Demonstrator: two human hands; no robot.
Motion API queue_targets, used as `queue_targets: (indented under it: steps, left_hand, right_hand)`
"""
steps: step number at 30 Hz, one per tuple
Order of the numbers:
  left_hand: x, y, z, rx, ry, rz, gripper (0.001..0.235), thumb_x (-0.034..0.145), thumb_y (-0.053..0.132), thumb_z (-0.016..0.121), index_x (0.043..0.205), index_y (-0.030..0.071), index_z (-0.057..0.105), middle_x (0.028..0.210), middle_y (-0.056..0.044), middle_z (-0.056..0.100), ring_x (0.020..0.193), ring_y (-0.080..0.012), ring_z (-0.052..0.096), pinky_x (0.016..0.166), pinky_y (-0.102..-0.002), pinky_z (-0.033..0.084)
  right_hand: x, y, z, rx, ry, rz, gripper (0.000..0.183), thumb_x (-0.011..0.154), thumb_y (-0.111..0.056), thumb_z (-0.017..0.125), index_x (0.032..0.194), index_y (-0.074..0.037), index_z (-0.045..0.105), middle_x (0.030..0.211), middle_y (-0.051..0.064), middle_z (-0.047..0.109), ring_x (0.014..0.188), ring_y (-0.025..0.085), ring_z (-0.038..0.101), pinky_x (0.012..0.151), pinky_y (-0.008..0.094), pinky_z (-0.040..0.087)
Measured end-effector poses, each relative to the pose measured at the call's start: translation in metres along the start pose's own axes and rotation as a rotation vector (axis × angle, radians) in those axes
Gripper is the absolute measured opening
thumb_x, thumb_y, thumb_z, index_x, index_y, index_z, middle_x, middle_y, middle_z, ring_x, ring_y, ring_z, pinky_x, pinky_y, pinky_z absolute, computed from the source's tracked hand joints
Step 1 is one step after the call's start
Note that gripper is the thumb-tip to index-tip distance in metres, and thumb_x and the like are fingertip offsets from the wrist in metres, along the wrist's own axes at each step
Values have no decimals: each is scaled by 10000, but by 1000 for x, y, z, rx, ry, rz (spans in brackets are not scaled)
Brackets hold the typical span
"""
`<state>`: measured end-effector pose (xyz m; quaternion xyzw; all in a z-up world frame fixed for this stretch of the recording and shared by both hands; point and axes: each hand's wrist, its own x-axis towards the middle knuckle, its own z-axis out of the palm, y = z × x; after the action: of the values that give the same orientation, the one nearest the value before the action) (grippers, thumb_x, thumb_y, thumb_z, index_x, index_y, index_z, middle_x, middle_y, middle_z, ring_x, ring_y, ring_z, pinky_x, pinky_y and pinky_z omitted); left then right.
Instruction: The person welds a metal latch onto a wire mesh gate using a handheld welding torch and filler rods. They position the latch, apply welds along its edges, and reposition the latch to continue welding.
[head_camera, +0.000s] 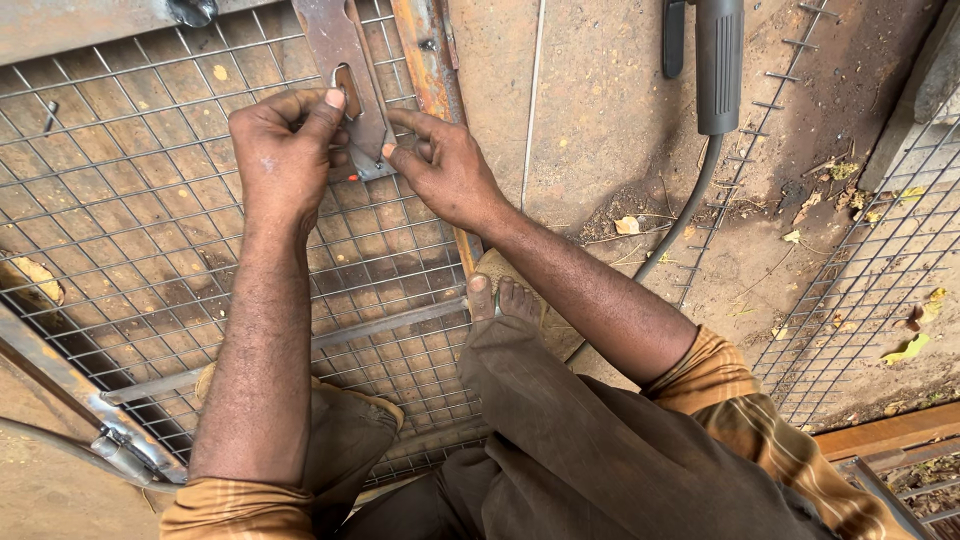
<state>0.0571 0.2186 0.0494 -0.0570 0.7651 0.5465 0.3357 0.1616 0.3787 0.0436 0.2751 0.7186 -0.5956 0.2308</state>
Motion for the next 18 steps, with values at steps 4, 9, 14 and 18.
queue_targets:
  steps: [4, 9, 14, 18]
  left_hand:
    - [-1, 0, 4, -26, 14, -41, 201, 1016, 193, 748, 1027, -5, 778, 757, -52, 719, 635, -79, 687, 528, -221, 580]
    - [-2, 0, 5, 2, 29, -29, 200, 1006, 194, 760, 1033, -3, 779, 752, -56, 726, 643, -78, 704, 523, -218, 585]
    - [-3, 3, 5, 47, 47, -8, 192, 988, 184, 778, 1034, -2, 782, 762, -57, 735, 653, -78, 709, 512, -216, 574]
    - [-2, 5, 6, 79, 45, -33, 191, 983, 195, 774, 1029, 10, 782, 743, -49, 733, 629, -76, 706, 492, -217, 574]
  right_hand:
    - [1, 5, 2, 65, -16, -66, 555, 989, -199, 662, 1487, -8, 511, 645, -22, 656, 554, 31, 582, 560, 260, 498]
    - [5, 10, 8, 82, -15, -47, 570, 974, -177, 669, 1480, 17, 493, 646, -37, 658, 538, 23, 564, 553, 248, 492]
    - [7, 8, 3, 618, -112, 99, 618, 898, -35, 615, 1482, 64, 440, 763, 28, 638, 480, 14, 458, 386, 197, 348]
    - [7, 5, 0, 690, -144, 146, 606, 930, -24, 589, 1503, 78, 422, 821, 74, 613, 474, -4, 458, 337, 171, 343]
